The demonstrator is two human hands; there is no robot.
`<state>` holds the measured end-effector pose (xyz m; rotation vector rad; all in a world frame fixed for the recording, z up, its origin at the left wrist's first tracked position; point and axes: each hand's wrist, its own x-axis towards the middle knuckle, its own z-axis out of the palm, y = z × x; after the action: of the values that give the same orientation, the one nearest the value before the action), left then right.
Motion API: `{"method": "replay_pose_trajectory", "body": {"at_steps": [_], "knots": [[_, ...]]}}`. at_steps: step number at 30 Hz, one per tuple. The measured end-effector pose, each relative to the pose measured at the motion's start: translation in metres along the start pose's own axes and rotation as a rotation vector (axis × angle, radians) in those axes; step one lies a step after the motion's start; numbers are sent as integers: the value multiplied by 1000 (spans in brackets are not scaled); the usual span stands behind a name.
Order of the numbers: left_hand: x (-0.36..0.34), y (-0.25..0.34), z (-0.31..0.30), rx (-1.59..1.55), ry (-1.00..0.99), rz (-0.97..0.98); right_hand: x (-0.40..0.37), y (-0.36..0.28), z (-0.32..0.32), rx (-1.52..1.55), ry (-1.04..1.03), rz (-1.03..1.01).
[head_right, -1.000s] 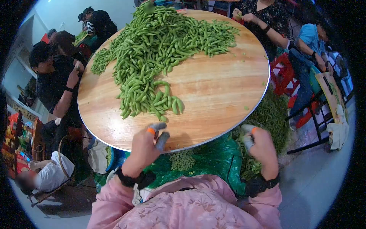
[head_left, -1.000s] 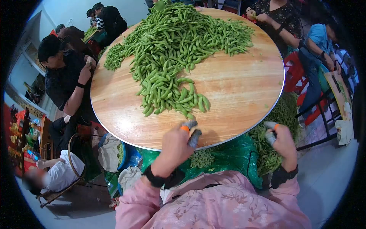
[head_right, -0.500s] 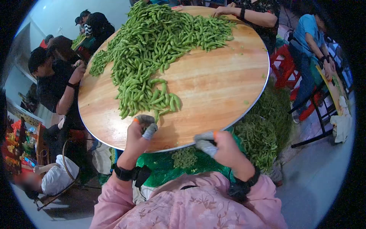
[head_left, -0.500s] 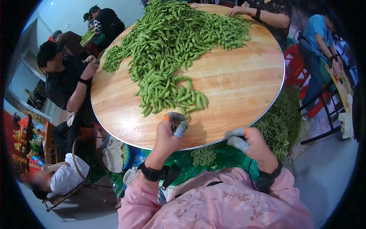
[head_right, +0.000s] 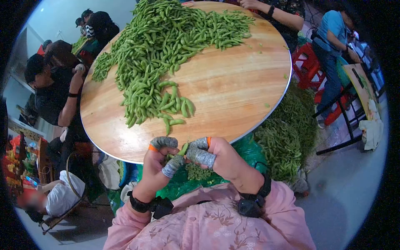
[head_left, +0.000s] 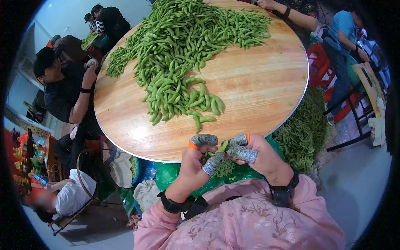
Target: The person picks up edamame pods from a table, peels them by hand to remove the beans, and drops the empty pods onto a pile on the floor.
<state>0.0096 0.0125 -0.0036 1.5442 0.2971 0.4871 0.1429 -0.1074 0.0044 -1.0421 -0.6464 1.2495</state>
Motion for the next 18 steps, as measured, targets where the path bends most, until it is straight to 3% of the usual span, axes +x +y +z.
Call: {"method": "replay_pose_trajectory", "body": {"at_steps": [3,5,9,15,17,18], "knots": [[-2,3,6,78,32,-64,0,-1,-1,-90,-7,-52],[-2,4,9,237,11,65,-1,-2,-1,-98,-12,-56],[-2,8,15,205,43,26,-3,-4,0,-125,20,-68],[0,5,14,438,77,99,3,8,-3,-166,104,-53],[-2,10,14,809,66,220,3,6,-1,-181,148,-42],[-2,11,12,810,68,218,2,5,0,-193,199,-24]]}}
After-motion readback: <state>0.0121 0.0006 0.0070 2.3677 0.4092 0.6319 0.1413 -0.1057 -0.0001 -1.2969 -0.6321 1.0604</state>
